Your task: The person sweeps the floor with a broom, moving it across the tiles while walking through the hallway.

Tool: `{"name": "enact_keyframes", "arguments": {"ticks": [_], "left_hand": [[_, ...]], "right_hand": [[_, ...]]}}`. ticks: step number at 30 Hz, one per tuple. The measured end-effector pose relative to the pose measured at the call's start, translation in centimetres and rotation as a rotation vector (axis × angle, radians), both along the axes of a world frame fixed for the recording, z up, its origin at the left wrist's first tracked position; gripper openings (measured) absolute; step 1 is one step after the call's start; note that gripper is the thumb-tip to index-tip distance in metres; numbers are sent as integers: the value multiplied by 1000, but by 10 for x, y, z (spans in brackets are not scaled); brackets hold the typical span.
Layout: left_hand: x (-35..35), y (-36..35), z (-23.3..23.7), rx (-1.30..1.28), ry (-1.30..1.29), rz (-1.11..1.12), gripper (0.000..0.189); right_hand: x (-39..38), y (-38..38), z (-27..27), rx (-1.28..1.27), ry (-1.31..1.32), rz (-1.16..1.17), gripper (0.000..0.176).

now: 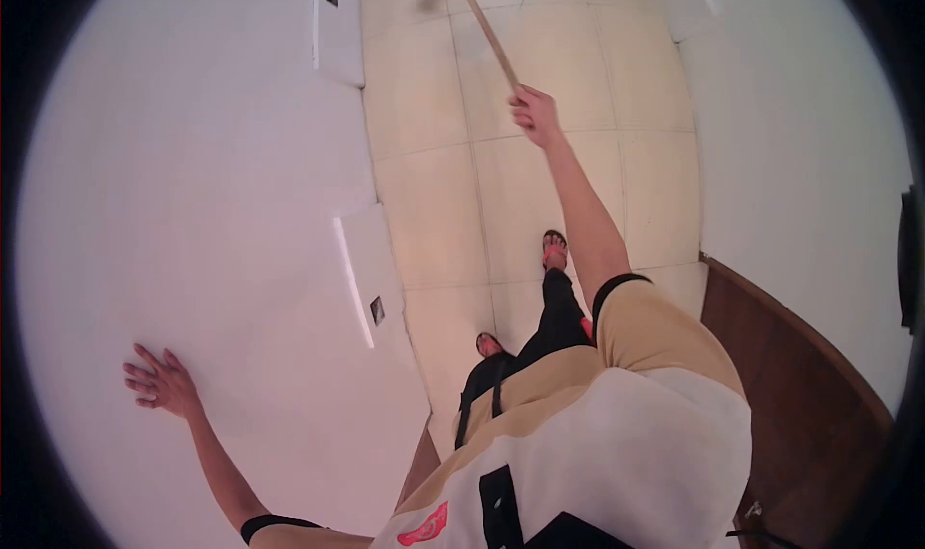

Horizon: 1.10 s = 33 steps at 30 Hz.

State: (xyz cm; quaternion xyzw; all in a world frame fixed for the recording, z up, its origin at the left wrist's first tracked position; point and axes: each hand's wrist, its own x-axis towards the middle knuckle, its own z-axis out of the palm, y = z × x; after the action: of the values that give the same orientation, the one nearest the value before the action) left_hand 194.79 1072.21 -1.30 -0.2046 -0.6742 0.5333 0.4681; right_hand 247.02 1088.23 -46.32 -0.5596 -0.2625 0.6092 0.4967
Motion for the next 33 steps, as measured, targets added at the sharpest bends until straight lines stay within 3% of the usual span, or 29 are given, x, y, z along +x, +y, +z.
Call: {"name": "enact_keyframes", "arguments": {"ticks": [2, 5, 9, 10, 12, 13, 14, 15, 16, 17, 19, 22, 23, 24, 25, 27, 29, 30, 31, 32, 33], "left_hand": [[-7, -10, 4, -6, -20, -28, 55], [-3, -5, 4, 19, -28, -49, 55], [-21, -16, 2, -12, 3, -106, 55], [-23, -14, 1, -15, 13, -106, 56], [-43, -19, -2, -115, 303, -114, 55], [-40, -16, -2, -130, 318, -103, 55], [-38, -13, -3, -144, 333, -92, 55], [-24, -12, 2, -125, 212, -70, 55], [-9, -11, 7, -102, 91, -46, 55], [10, -11, 12, -111, 54, -9, 55], [14, -10, 11, -75, 10, -68, 55], [-30, -18, 1, -41, 96, -152, 55], [-43, -14, -4, -36, 152, -179, 55], [-38, -9, -10, 8, 165, -186, 55], [-26, -9, -13, 45, 183, -191, 55], [-12, 20, -32, 179, 133, -170, 55], [-7, 68, -55, 351, 9, -127, 55], [-8, 91, -74, 302, -212, -635, 54], [-8, 111, -87, 224, -434, -1134, 53], [6, 140, -93, 135, -455, -1113, 52], [21, 169, -99, 46, -475, -1090, 50]], "right_hand": [[38, -29, 23, 113, -679, -34, 18], [74, -81, 100, 162, -807, -38, 20], [127, -242, 80, 198, -1123, 128, 29], [135, -287, 96, -75, -938, 283, 27], [153, -383, 113, -234, -773, 324, 31], [157, -427, 131, -155, -780, 246, 33], [159, -455, 169, -404, -676, 265, 37], [160, -490, 189, -532, -606, 244, 40], [156, -541, 191, -505, -604, 184, 43], [151, -567, 212, -800, -360, 116, 41], [142, -611, 229, -1027, -195, -71, 38], [154, -646, 181, -1144, -150, -303, 20], [170, -653, 142, -1181, -209, -150, 10], [192, -658, 85, -1209, -269, 4, 13], [208, -665, 9, -1292, -326, -96, 30], [237, -577, -60, -1106, -66, -691, 28], [262, -457, -118, -608, -111, -552, 20], [270, -393, -146, -824, -443, -397, 16], [261, -303, -125, -702, -323, -599, 7], [251, -224, -110, -622, -280, -623, 24], [243, -163, -120, -503, -171, -728, 21]]}}
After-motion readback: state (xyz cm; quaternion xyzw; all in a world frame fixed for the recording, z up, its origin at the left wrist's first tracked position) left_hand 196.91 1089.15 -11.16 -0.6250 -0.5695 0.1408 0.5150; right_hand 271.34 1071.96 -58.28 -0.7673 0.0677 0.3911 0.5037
